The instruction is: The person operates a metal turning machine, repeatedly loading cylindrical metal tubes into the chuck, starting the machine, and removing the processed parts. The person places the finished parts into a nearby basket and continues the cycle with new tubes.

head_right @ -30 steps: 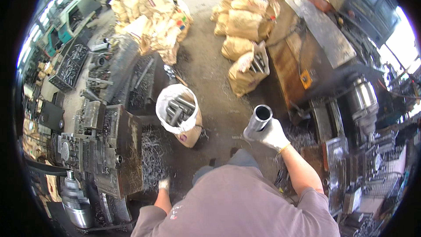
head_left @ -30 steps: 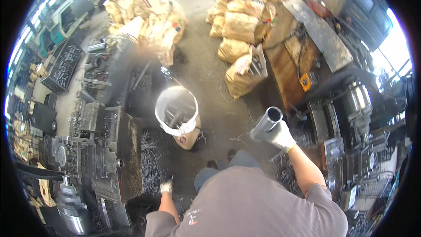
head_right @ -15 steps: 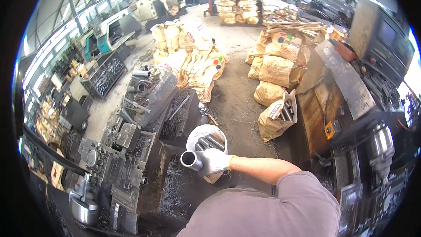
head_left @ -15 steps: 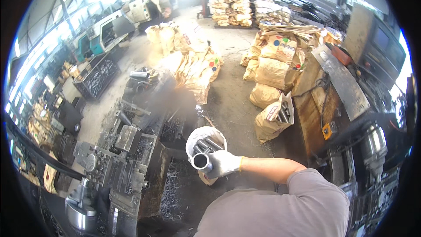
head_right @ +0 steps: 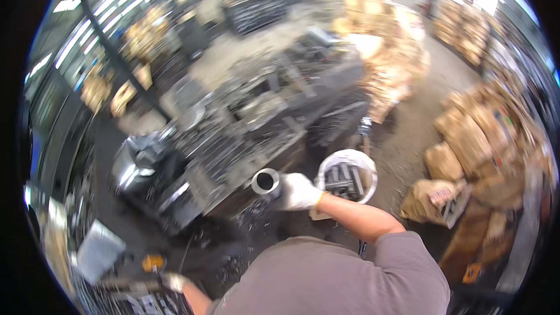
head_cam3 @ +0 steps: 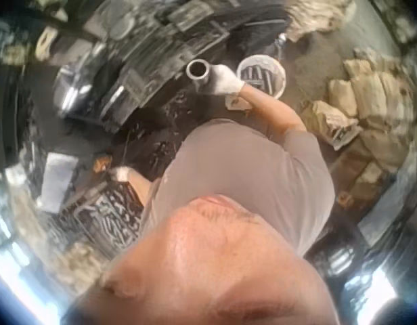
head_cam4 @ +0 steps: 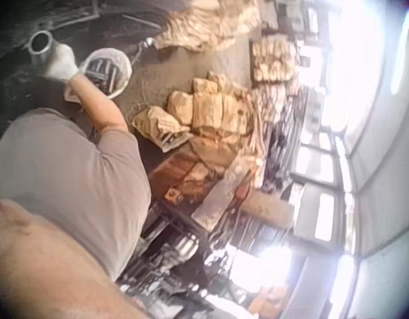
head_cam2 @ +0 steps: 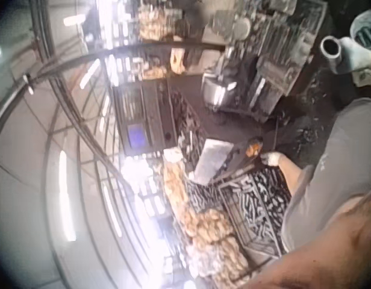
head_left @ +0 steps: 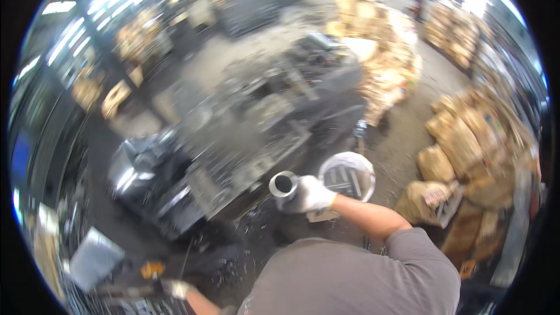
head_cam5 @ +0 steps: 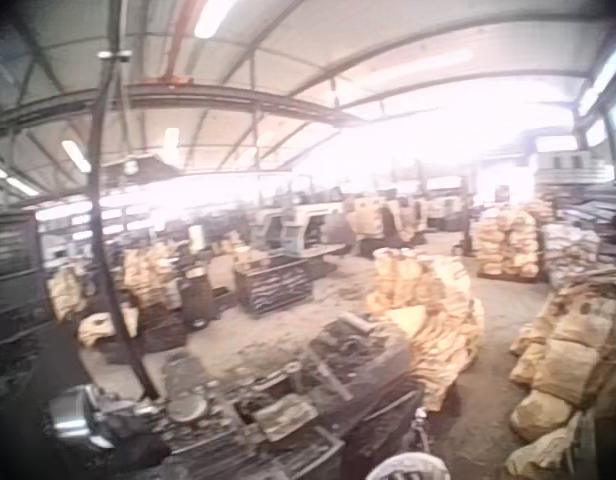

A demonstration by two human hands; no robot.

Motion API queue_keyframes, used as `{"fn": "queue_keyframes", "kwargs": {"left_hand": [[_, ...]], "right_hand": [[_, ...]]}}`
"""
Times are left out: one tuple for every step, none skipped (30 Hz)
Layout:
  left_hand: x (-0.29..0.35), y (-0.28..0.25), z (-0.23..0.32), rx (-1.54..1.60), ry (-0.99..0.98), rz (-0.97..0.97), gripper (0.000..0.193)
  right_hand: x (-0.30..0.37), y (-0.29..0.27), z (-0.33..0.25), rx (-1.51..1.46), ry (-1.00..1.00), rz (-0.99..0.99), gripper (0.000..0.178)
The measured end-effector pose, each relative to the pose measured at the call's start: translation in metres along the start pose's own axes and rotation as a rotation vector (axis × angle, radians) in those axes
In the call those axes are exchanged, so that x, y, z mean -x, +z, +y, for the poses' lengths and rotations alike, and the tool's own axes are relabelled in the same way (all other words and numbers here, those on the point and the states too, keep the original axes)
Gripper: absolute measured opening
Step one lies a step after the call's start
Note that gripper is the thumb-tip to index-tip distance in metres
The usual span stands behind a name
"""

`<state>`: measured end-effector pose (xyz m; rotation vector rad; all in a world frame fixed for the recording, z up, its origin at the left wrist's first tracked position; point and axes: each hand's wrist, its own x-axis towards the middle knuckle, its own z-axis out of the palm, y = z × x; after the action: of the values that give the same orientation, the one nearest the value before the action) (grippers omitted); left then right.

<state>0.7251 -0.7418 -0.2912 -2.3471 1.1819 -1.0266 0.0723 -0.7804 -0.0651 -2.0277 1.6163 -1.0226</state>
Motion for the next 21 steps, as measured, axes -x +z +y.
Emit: {"fn": "queue_keyframes", "kwargs": {"left_hand": [[-0.006,0.021,-0.020,0.391,-0.239,-0.035,0.041],[-0.009,0.019,-0.013,0.922,-0.527,-0.010,0.047],[-0.007,0.025,-0.019,1.173,-0.553,-0.050,0.059],[-0.013,-0.007,-0.003,1.427,-0.722,-0.021,0.042],[-0.002,-0.008,-0.011,1.249,-0.610,0.074,0.044],[0.006,-0.006,-0.020,1.068,-0.486,0.154,0.046],[0.009,-0.009,-0.021,0.975,-0.439,0.163,0.042],[0.010,-0.011,-0.023,0.886,-0.388,0.170,0.038],[0.009,-0.011,-0.026,0.887,-0.382,0.192,0.034],[0.010,-0.011,-0.027,0.890,-0.375,0.213,0.032],[0.011,-0.013,-0.027,0.964,-0.464,0.182,0.031],[-0.001,-0.037,-0.027,1.040,-0.550,0.156,0.031],[-0.010,-0.049,-0.025,1.117,-0.636,0.129,0.030],[-0.005,-0.019,-0.025,1.119,-0.604,0.132,0.029],[0.007,0.012,-0.039,1.107,-0.585,0.146,0.030],[-0.014,-0.015,-0.031,1.554,-0.804,-0.103,0.031],[-0.040,-0.062,-0.030,1.882,-1.149,-0.329,0.033],[-0.039,-0.071,-0.031,2.114,-1.235,-0.328,0.028],[-0.020,-0.039,-0.042,2.294,-1.205,-0.394,0.031],[-0.005,-0.008,-0.056,2.470,-1.155,-0.455,0.033],[-0.012,-0.027,-0.040,2.444,-1.304,-0.446,0.032]], "right_hand": [[-0.016,0.005,-0.006,-0.062,0.001,-0.042,0.028],[-0.035,0.011,-0.014,-0.052,0.091,-0.123,0.027],[-0.052,0.018,-0.019,-0.106,0.056,-0.111,0.028],[-0.064,0.023,-0.019,-0.137,0.051,-0.081,0.030],[-0.079,0.029,-0.022,-0.145,0.058,-0.115,0.034],[-0.095,0.036,-0.026,-0.153,0.072,-0.145,0.038],[-0.107,0.041,-0.026,-0.158,0.100,-0.161,0.042],[-0.119,0.046,-0.028,-0.105,0.126,-0.183,0.043],[-0.129,0.053,-0.027,-0.127,0.136,-0.206,0.044],[-0.138,0.060,-0.024,-0.147,0.146,-0.229,0.045],[-0.144,0.068,-0.019,-0.143,0.198,-0.248,0.046],[-0.151,0.076,-0.016,-0.139,0.252,-0.259,0.046],[-0.156,0.081,-0.013,-0.135,0.306,-0.270,0.047],[-0.156,0.080,-0.010,-0.086,0.218,-0.249,0.050],[-0.162,0.084,-0.007,-0.057,0.178,-0.288,0.051],[-0.159,0.086,0.006,-0.004,0.177,-0.304,0.052],[-0.156,0.075,0.007,0.002,0.181,-0.325,0.055],[-0.161,0.063,0.013,0.054,0.109,-0.400,0.055],[-0.170,0.050,0.022,0.102,0.027,-0.476,0.054],[-0.182,0.041,0.029,0.142,-0.057,-0.548,0.054],[-0.205,0.009,0.009,0.040,-0.134,-0.508,0.041]]}}
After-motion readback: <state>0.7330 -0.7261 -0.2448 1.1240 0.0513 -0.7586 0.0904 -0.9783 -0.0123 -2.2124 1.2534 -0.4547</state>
